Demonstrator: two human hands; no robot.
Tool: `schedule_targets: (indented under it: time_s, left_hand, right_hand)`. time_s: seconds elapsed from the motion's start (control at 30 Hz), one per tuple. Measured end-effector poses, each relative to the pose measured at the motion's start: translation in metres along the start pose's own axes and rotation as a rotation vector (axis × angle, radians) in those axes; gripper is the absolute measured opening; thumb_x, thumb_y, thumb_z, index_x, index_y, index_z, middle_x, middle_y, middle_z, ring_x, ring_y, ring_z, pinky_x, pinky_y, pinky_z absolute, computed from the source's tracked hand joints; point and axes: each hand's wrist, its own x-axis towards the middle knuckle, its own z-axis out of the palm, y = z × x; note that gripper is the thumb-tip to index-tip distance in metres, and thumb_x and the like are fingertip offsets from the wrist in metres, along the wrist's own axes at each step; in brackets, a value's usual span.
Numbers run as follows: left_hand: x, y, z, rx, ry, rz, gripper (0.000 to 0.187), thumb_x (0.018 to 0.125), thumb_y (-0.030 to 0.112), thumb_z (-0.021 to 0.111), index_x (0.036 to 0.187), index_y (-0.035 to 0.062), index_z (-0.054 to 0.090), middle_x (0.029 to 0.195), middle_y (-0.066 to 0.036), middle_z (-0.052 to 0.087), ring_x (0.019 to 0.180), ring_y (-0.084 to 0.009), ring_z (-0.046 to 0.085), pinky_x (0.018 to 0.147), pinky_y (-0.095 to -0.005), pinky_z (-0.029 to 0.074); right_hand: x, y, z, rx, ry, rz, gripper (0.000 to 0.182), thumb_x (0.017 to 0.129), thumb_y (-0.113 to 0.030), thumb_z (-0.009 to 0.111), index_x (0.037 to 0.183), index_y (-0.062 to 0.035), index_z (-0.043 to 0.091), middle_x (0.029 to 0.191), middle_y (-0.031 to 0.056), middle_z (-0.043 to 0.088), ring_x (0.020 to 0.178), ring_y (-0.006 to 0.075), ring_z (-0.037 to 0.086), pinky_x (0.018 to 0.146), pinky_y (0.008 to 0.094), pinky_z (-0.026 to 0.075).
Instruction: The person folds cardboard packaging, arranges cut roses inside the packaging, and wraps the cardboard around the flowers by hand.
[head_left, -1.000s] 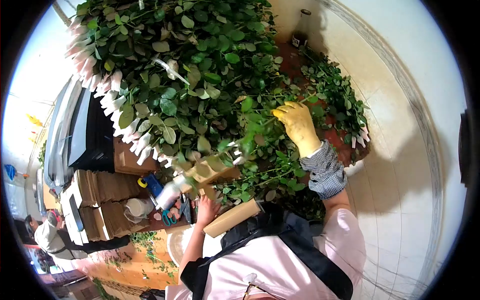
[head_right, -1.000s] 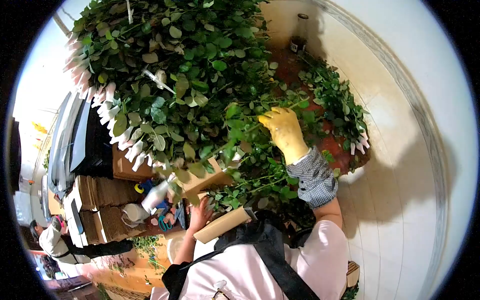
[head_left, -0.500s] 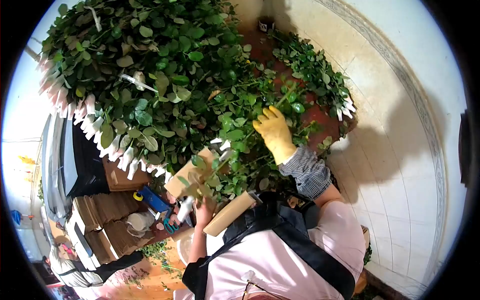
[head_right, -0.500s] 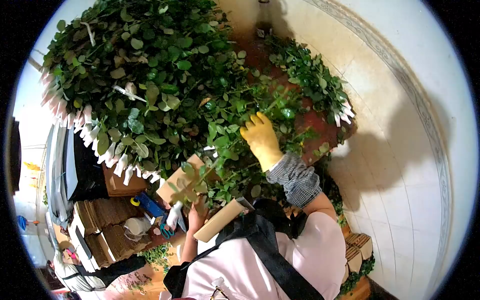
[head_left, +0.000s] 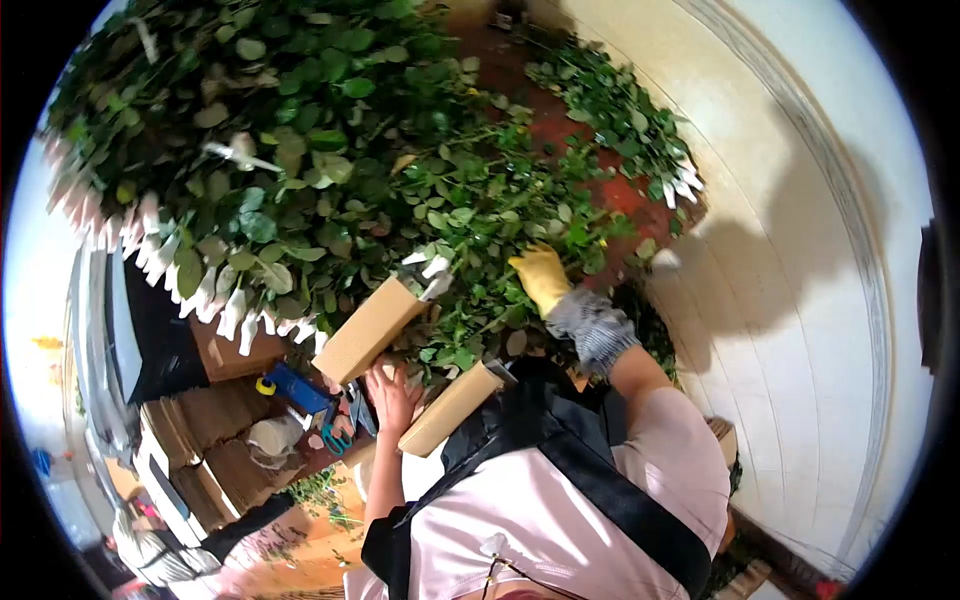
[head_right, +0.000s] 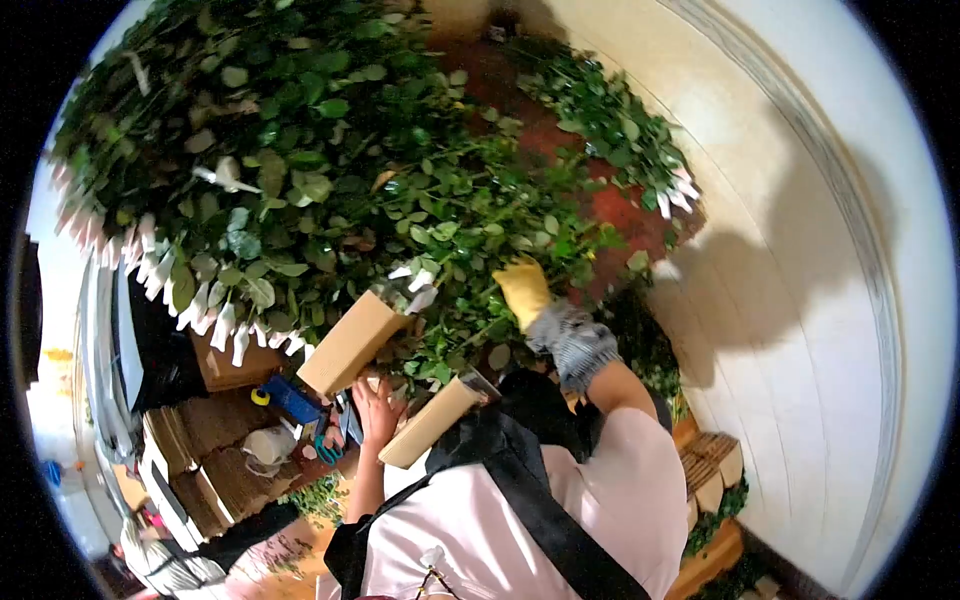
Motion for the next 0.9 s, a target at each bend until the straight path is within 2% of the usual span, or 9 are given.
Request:
schedule_targets:
  time_s: [0.13, 0.2, 0.27, 0.3, 0.4, 0.53, 0.67, 0.73, 0.9]
  left_hand:
    - [-0.004, -0.013, 0.014, -0.108, 0.02, -0.026, 0.064, 0.065, 0.019, 0.083, 0.122, 0.0072, 0.055, 0.134, -0.029, 0.037, 0.121, -0.0514, 0.038, 0.1, -0.0575, 0.039]
    - [-0.01, -0.015, 0.026, -0.177, 0.025, -0.126, 0.074, 0.067, 0.021, 0.083, 0.132, 0.0087, 0.05, 0.141, -0.031, 0.032, 0.125, -0.0536, 0.035, 0.103, -0.0572, 0.036]
    - [-0.012, -0.016, 0.032, -0.155, 0.038, -0.114, 0.065, 0.071, 0.024, 0.081, 0.128, 0.0078, 0.054, 0.134, -0.029, 0.038, 0.121, -0.0502, 0.039, 0.103, -0.0554, 0.036]
    - [-0.007, -0.011, 0.022, -0.157, 0.016, -0.118, 0.063, 0.072, 0.026, 0.08, 0.127, 0.0085, 0.056, 0.134, -0.025, 0.041, 0.123, -0.0465, 0.041, 0.103, -0.0537, 0.036]
    - [-0.003, -0.005, 0.011, -0.141, -0.057, -0.127, 0.062, 0.072, 0.028, 0.08, 0.126, 0.0089, 0.057, 0.135, -0.021, 0.043, 0.123, -0.0426, 0.043, 0.103, -0.0528, 0.036]
    - [-0.007, -0.003, 0.01, -0.123, -0.031, -0.107, 0.062, 0.073, 0.028, 0.079, 0.128, 0.0107, 0.057, 0.137, -0.018, 0.043, 0.124, -0.0398, 0.045, 0.103, -0.0515, 0.036]
    - [-0.01, -0.005, 0.016, -0.156, -0.006, -0.127, 0.063, 0.072, 0.027, 0.08, 0.129, 0.0128, 0.058, 0.139, -0.017, 0.044, 0.124, -0.0388, 0.047, 0.103, -0.0511, 0.038]
    - [-0.011, -0.005, 0.016, -0.151, -0.006, -0.139, 0.062, 0.072, 0.028, 0.08, 0.128, 0.013, 0.059, 0.139, -0.017, 0.045, 0.124, -0.0385, 0.047, 0.102, -0.051, 0.038]
    - [-0.011, -0.006, 0.019, -0.156, 0.028, -0.125, 0.061, 0.072, 0.027, 0.079, 0.127, 0.0117, 0.059, 0.137, -0.017, 0.047, 0.123, -0.0381, 0.048, 0.1, -0.0522, 0.039]
  right_hand:
    - [0.004, 0.017, -0.079, 0.843, -0.008, 0.127, 0.032, 0.086, -0.026, 0.068, 0.117, -0.0184, 0.068, 0.097, 0.0115, 0.071, 0.088, 0.0296, 0.066, 0.084, 0.0429, 0.052]
    - [0.025, 0.017, -0.127, 0.336, -0.007, 0.413, 0.031, 0.092, -0.024, 0.063, 0.121, -0.0122, 0.065, 0.094, 0.0116, 0.07, 0.085, 0.0304, 0.065, 0.084, 0.0416, 0.051]
    - [0.046, 0.036, -0.097, -0.376, 0.544, 0.256, 0.035, 0.088, -0.023, 0.067, 0.121, -0.0113, 0.064, 0.082, 0.0083, 0.068, 0.073, 0.0278, 0.065, 0.075, 0.0398, 0.053]
    - [0.058, -0.021, -0.176, -0.309, 0.246, 0.349, 0.037, 0.086, -0.021, 0.068, 0.121, -0.0113, 0.064, 0.073, 0.0069, 0.065, 0.065, 0.0252, 0.062, 0.067, 0.038, 0.053]
    - [0.124, -0.098, -0.182, 0.303, 0.495, -0.207, 0.04, 0.082, -0.009, 0.07, 0.12, -0.012, 0.062, 0.067, 0.0028, 0.059, 0.059, 0.0188, 0.059, 0.062, 0.0376, 0.055]
    - [0.235, -0.181, -0.167, 0.262, 0.507, -0.508, 0.026, 0.084, -0.008, 0.065, 0.11, -0.0048, 0.063, 0.104, 0.011, 0.068, 0.094, 0.0279, 0.065, 0.093, 0.0438, 0.049]
    - [0.27, -0.209, -0.107, -0.441, 0.121, -0.414, 0.035, 0.071, -0.002, 0.064, 0.105, -0.0079, 0.065, 0.096, 0.0085, 0.069, 0.095, 0.027, 0.063, 0.092, 0.0414, 0.049]
    - [0.247, -0.21, -0.114, -0.142, 0.261, -0.394, 0.016, 0.087, -0.007, 0.057, 0.079, -0.0131, 0.069, 0.074, 0.0036, 0.066, 0.081, 0.022, 0.063, 0.107, 0.0401, 0.038]
    - [0.181, -0.176, -0.14, -0.188, 0.281, -0.424, 0.03, 0.085, -0.01, 0.059, 0.112, -0.0186, 0.067, 0.098, 0.001, 0.068, 0.108, 0.0187, 0.058, 0.109, 0.0379, 0.034]
